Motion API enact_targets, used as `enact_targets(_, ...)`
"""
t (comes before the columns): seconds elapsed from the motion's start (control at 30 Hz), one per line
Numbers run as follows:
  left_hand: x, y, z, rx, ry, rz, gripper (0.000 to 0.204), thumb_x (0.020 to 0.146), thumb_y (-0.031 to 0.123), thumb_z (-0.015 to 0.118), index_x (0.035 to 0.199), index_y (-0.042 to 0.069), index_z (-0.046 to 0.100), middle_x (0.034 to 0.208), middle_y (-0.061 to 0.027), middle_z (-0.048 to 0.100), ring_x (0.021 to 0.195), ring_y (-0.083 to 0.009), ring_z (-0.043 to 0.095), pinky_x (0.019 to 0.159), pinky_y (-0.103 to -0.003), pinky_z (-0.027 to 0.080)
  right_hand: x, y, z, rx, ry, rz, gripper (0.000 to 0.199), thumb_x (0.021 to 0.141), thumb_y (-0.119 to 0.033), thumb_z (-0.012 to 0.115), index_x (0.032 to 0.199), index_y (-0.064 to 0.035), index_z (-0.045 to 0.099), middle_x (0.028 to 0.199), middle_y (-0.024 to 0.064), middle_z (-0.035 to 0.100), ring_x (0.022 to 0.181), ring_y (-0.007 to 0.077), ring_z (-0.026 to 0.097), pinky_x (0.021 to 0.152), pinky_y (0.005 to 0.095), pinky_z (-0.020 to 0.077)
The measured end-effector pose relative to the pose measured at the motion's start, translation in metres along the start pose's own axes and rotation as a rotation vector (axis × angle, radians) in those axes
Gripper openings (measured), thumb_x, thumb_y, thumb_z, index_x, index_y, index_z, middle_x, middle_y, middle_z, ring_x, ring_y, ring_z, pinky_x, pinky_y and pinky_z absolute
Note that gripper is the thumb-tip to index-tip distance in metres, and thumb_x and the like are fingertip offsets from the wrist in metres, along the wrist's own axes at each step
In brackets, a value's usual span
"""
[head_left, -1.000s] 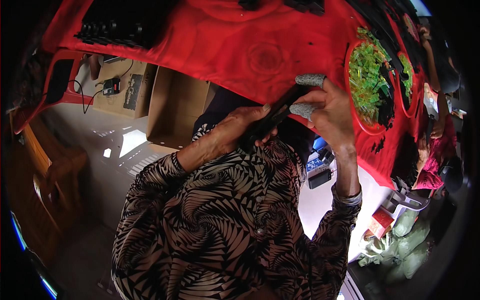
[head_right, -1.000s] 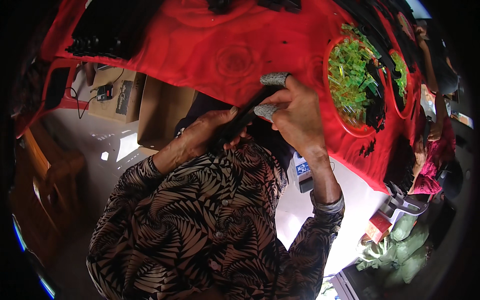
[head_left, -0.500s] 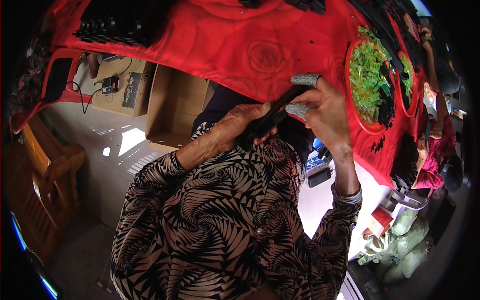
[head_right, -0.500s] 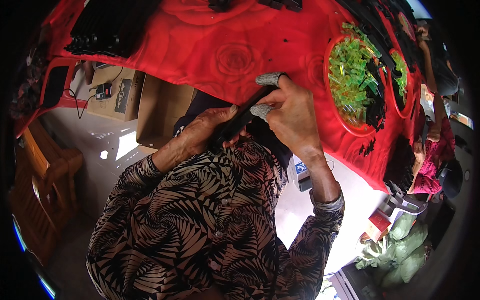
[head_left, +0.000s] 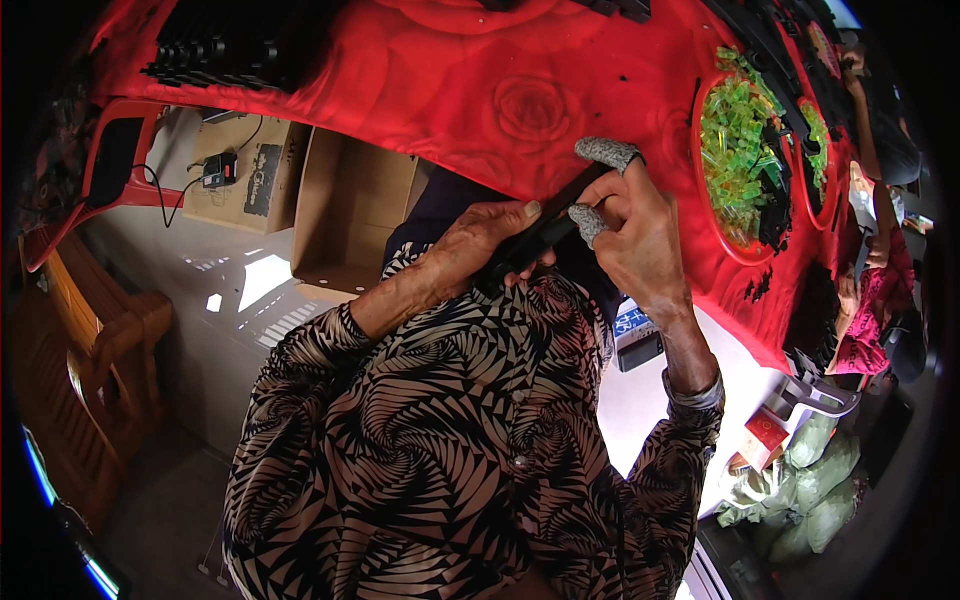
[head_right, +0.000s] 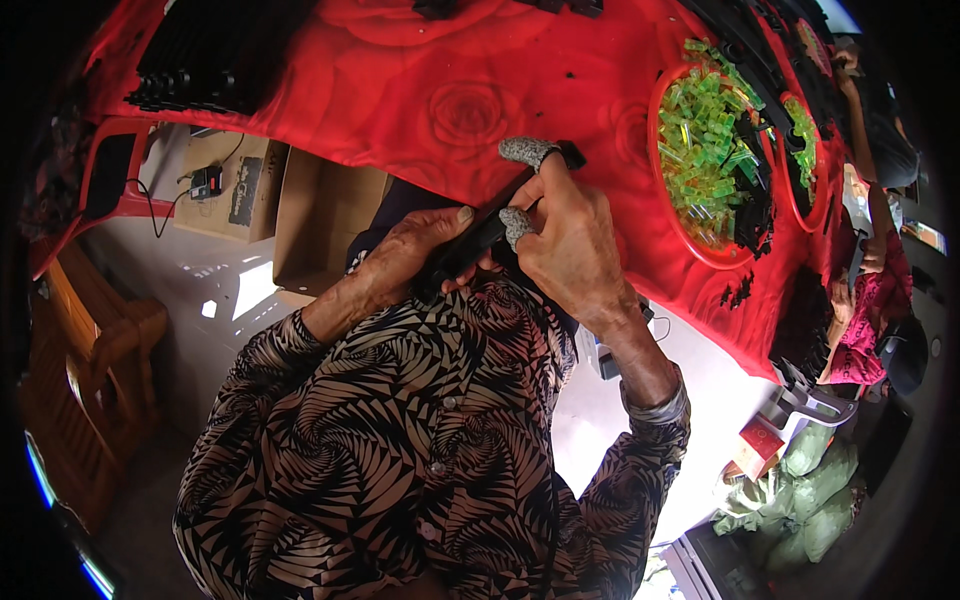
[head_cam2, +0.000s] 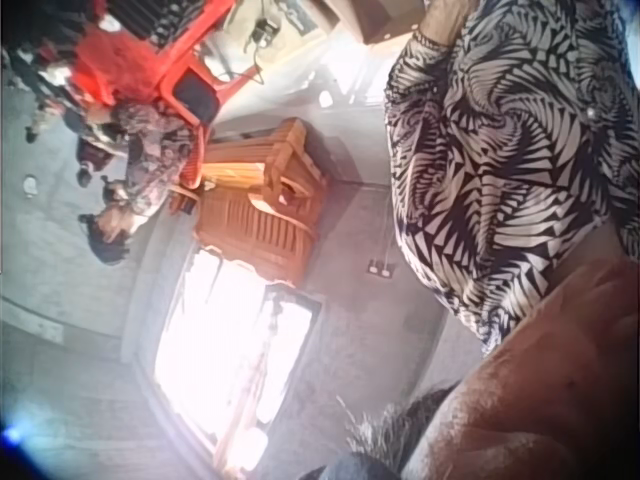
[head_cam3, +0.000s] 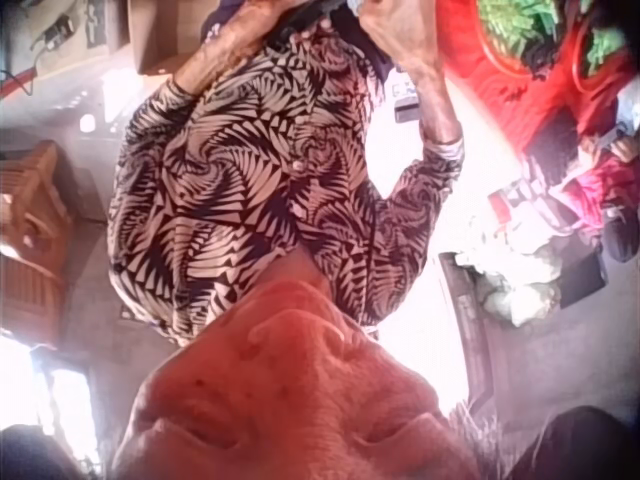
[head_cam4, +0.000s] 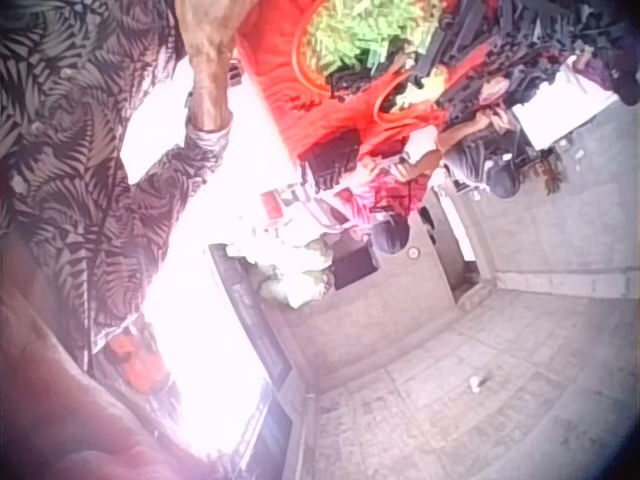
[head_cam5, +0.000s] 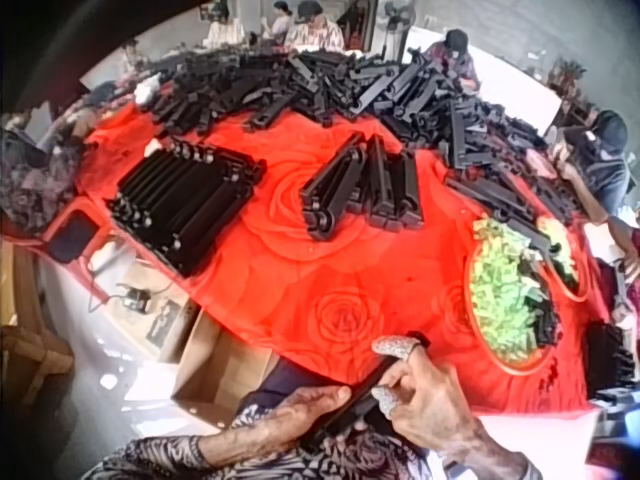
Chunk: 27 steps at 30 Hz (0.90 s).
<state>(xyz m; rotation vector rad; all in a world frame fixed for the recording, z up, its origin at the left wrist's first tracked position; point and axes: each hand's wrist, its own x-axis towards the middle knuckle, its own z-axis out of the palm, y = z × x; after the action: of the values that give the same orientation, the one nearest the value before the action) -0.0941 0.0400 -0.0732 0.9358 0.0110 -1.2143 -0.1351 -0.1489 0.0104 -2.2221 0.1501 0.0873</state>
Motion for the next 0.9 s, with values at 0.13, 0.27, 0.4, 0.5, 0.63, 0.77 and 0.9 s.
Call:
enact_targets(0.13,-0.002,0.003,0.002,0.059,0.002,0.030,0.040,0.105,0.036,0.044,0.103,0.001,0.062,0.085,-0.0085,0.070,0.063,-0.0101,0.060,0.051,-0.022,0.049,-0.003,0.004,0.007,0.040,0.053,-0.014,0.059,0.069,0.014,0.061,0.125,-0.0021,0.054,0.080,0.0112,0.065,0.058,0.0209,0.061,0.054,0.0368,0.0471)
enact_targets(0.27,-0.005,0.005,0.004,0.152,0.034,0.074,0.041,0.105,0.038,0.042,0.103,0.002,0.062,0.085,-0.0081,0.070,0.064,-0.0092,0.060,0.052,-0.022,0.049,-0.006,0.005,0.010,0.004,0.085,-0.046,0.057,0.070,0.014,0.062,0.125,-0.0017,0.054,0.080,0.0111,0.066,0.058,0.0206,0.061,0.054,0.0358,0.0472)
enact_targets(0.4,-0.008,0.010,0.005,0.131,0.038,0.068,0.041,0.105,0.038,0.041,0.104,0.003,0.061,0.083,-0.0079,0.069,0.063,-0.0091,0.060,0.053,-0.022,0.049,-0.004,0.016,0.013,0.148,0.109,-0.012,0.054,0.072,0.015,0.062,0.123,0.0007,0.053,0.082,0.0113,0.068,0.062,0.0159,0.065,0.056,0.0307,0.0498)
enact_targets(0.5,-0.008,0.011,0.004,0.132,0.048,0.052,0.038,0.106,0.034,0.040,0.106,0.002,0.060,0.084,-0.0082,0.070,0.063,-0.0094,0.060,0.053,-0.022,0.048,-0.003,0.014,0.009,0.258,0.102,0.043,0.050,0.073,0.016,0.060,0.121,0.0034,0.053,0.084,0.0121,0.070,0.067,0.0128,0.067,0.059,0.0269,0.0519)
enact_targets(0.63,-0.010,0.013,0.004,0.170,0.045,0.030,0.036,0.105,0.032,0.040,0.107,0.001,0.059,0.088,-0.0083,0.070,0.066,-0.0094,0.060,0.054,-0.022,0.048,0.000,0.016,0.011,0.292,0.101,0.058,0.049,0.073,0.018,0.059,0.120,0.0055,0.053,0.085,0.0126,0.070,0.071,0.0122,0.067,0.062,0.0247,0.0527)
enact_targets(0.77,-0.009,0.013,0.002,0.159,0.027,0.036,0.035,0.104,0.029,0.040,0.107,0.000,0.059,0.088,-0.0092,0.070,0.066,-0.0100,0.060,0.053,-0.022,0.048,0.000,0.011,0.009,0.346,0.077,0.092,0.050,0.073,0.019,0.057,0.121,0.0055,0.052,0.085,0.0121,0.069,0.071,0.0114,0.066,0.062,0.0239,0.0524)
enact_targets(0.9,-0.009,0.014,0.002,0.146,0.055,0.015,0.035,0.105,0.027,0.040,0.111,0.000,0.060,0.086,-0.0097,0.070,0.063,-0.0102,0.060,0.052,-0.023,0.048,0.001,0.012,0.008,0.313,0.068,0.095,0.051,0.073,0.019,0.055,0.122,0.0053,0.052,0.085,0.0121,0.069,0.071,0.0104,0.066,0.062,0.0236,0.0516)
